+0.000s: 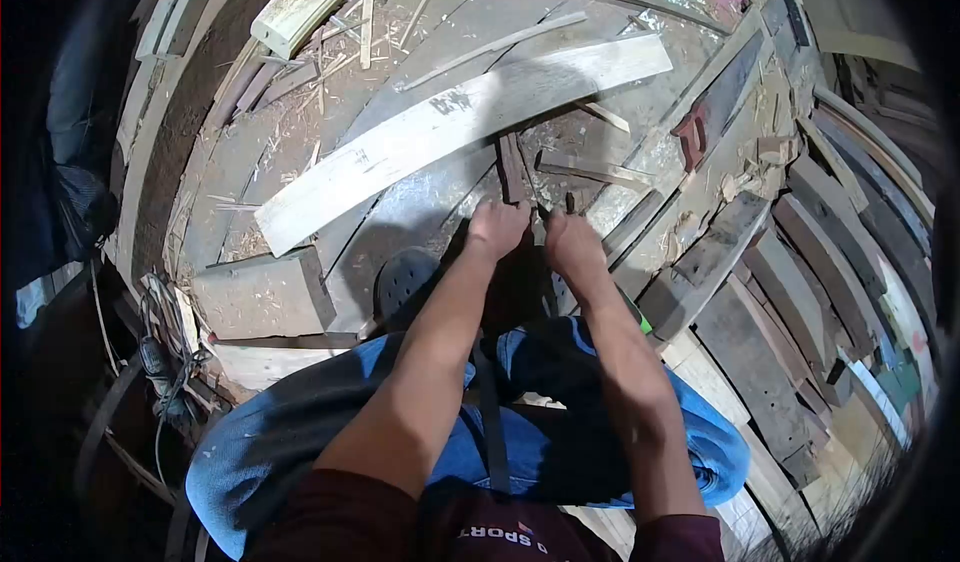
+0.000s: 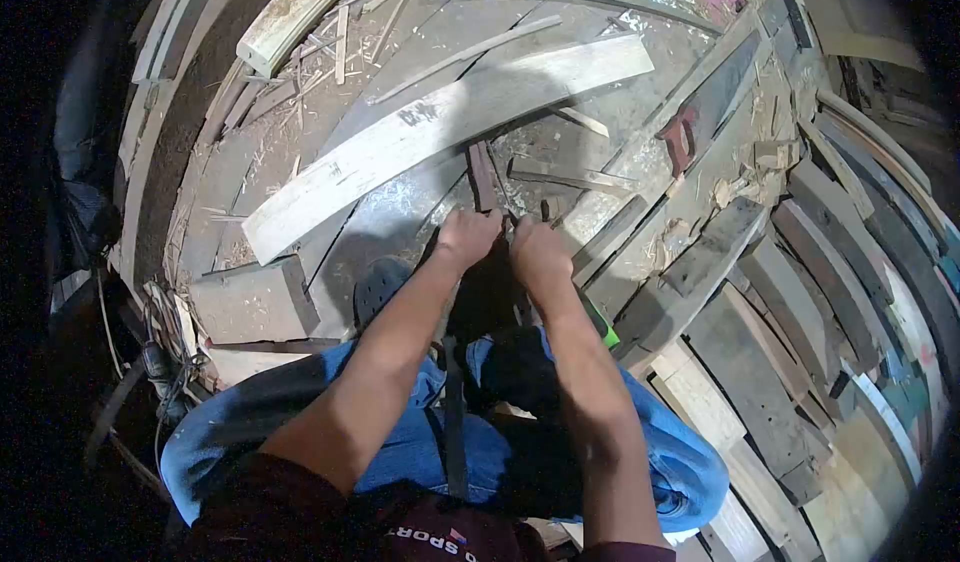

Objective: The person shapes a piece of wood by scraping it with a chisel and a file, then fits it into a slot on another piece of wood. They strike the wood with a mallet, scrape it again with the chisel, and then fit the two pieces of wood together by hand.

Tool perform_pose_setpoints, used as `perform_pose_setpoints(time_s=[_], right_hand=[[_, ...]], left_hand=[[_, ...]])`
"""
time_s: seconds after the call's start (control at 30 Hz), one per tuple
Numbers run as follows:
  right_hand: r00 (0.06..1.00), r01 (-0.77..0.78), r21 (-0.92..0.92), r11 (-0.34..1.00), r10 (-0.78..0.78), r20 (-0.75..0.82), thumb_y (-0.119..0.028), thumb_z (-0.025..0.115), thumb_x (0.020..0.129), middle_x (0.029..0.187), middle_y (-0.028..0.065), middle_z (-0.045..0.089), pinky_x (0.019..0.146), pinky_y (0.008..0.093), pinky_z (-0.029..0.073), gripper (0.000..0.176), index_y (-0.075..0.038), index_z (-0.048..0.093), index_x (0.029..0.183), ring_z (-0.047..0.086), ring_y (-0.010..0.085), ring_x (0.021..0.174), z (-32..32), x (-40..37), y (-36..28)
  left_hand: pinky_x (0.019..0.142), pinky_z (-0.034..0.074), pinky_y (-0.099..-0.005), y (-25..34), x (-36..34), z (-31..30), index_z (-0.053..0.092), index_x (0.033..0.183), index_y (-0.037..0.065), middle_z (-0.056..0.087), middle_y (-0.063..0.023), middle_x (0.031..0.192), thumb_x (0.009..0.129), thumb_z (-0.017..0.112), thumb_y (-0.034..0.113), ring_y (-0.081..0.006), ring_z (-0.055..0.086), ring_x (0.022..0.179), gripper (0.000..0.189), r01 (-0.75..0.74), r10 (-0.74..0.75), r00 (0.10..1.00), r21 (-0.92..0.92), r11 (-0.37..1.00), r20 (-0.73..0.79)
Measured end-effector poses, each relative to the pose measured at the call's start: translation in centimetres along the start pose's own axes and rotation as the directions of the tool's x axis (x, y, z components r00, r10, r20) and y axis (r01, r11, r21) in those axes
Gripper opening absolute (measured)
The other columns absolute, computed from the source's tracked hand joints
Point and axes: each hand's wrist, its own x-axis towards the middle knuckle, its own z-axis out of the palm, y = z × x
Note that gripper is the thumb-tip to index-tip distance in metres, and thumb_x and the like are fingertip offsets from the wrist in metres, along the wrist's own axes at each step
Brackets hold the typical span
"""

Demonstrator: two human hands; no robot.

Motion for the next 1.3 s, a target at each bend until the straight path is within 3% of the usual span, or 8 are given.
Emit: perform_pose_setpoints(time_s=[0.1, 0.33, 0.57, 0.7, 0.97, 1.07, 1.17, 1.3], right_hand=[[0.995, 0.081, -0.195, 0.978, -0.089, -0.034, -0.016, 0.041, 0.093, 0.089, 0.0210, 0.068, 0.073, 0.0434, 0.055, 0.025, -0.001, 0.061, 0.096, 0.068, 0.0343, 0.085, -0.9, -0.7, -1.3], [0.990, 0.051, -0.306, 0.951, -0.090, -0.113, -0.013, 0.045, 0.092, 0.080, 0.0155, 0.069, 0.062, 0.0374, 0.056, 0.018, -0.003, 0.060, 0.092, 0.070, 0.0288, 0.075, -0.2, -1.6, -2.6], [0.980, -0.059, -0.314, 0.948, -0.004, -0.197, -0.014, 0.049, 0.090, 0.077, 0.0121, 0.069, 0.059, 0.0334, 0.056, 0.015, -0.003, 0.060, 0.090, 0.070, 0.0253, 0.070, 1.3, -1.5, -3.9], [0.951, -0.151, -0.301, 0.941, 0.055, -0.305, -0.014, 0.053, 0.088, 0.072, 0.0119, 0.068, 0.055, 0.0316, 0.056, 0.017, 0.001, 0.059, 0.092, 0.069, 0.0221, 0.066, 4.2, -0.7, -3.9], [0.945, -0.189, -0.435, 0.881, 0.043, -0.323, -0.018, 0.054, 0.087, 0.069, 0.0124, 0.066, 0.052, 0.0321, 0.055, 0.027, 0.008, 0.055, 0.096, 0.068, 0.0229, 0.066, 8.1, 0.4, -4.1], [0.920, -0.292, -0.301, 0.908, 0.182, -0.347, -0.019, 0.054, 0.087, 0.068, 0.0109, 0.065, 0.048, 0.0309, 0.054, 0.028, 0.007, 0.056, 0.095, 0.068, 0.0225, 0.064, 6.9, 0.0, -5.5], [0.923, -0.314, -0.437, 0.843, 0.162, -0.350, -0.020, 0.055, 0.087, 0.067, 0.0088, 0.065, 0.046, 0.0303, 0.053, 0.027, 0.006, 0.057, 0.093, 0.067, 0.0208, 0.059, 6.4, -0.3, -6.0], [0.879, -0.351, -0.230, 0.908, 0.235, -0.414, -0.021, 0.055, 0.087, 0.065, 0.0085, 0.064, 0.044, 0.0298, 0.052, 0.027, 0.006, 0.057, 0.091, 0.065, 0.0194, 0.056, 6.6, 0.0, -6.2]], left_hand=[[0.073, 0.052, -0.0403, -0.2, 0.1, -0.7, 0.056, 0.099, 0.009, 0.070, -0.0140, 0.081, 0.087, 0.050, 0.014, -0.0286, 0.069, 0.081, 0.014, 0.004, -0.004, 0.999, -0.012, 1.000, 0.039], [0.072, 0.052, -0.0407, -0.1, 0.2, -0.4, 0.056, 0.098, 0.008, 0.070, -0.0135, 0.082, 0.087, 0.051, 0.013, -0.0296, 0.069, 0.081, 0.013, 0.012, -0.012, 0.999, -0.001, 1.000, 0.050], [0.065, 0.054, -0.0356, -0.3, 0.2, 0.5, 0.061, 0.095, 0.012, 0.070, -0.0089, 0.078, 0.085, 0.055, 0.014, -0.0252, 0.070, 0.074, 0.011, -0.015, 0.020, 0.998, 0.078, 0.997, -0.061], [0.074, 0.052, -0.0375, -0.1, 0.9, 1.2, 0.056, 0.104, 0.011, 0.071, -0.0081, 0.084, 0.089, 0.051, 0.017, -0.0249, 0.069, 0.086, 0.017, 0.045, -0.050, 0.996, 0.070, 0.997, 0.069], [0.064, 0.055, -0.0342, -0.3, 0.5, 2.0, 0.061, 0.095, 0.014, 0.071, -0.0062, 0.078, 0.089, 0.050, 0.020, -0.0203, 0.071, 0.075, 0.013, 0.008, 0.006, 0.991, 0.112, 0.994, -0.132], [0.065, 0.055, -0.0349, -0.4, 0.8, 2.2, 0.060, 0.095, 0.015, 0.071, -0.0060, 0.079, 0.090, 0.049, 0.021, -0.0204, 0.071, 0.077, 0.014, 0.012, -0.007, 0.997, 0.067, 0.998, -0.073], [0.065, 0.055, -0.0354, -0.4, 0.9, 1.9, 0.060, 0.095, 0.014, 0.071, -0.0069, 0.083, 0.090, 0.048, 0.022, -0.0212, 0.070, 0.080, 0.014, 0.020, -0.019, 1.000, 0.040, 0.999, -0.023], [0.073, 0.053, -0.0383, -0.8, 1.5, 3.0, 0.058, 0.101, 0.013, 0.070, -0.0098, 0.089, 0.090, 0.048, 0.025, -0.0251, 0.068, 0.087, 0.018, 0.015, -0.015, 1.000, -0.010, 1.000, 0.015]])
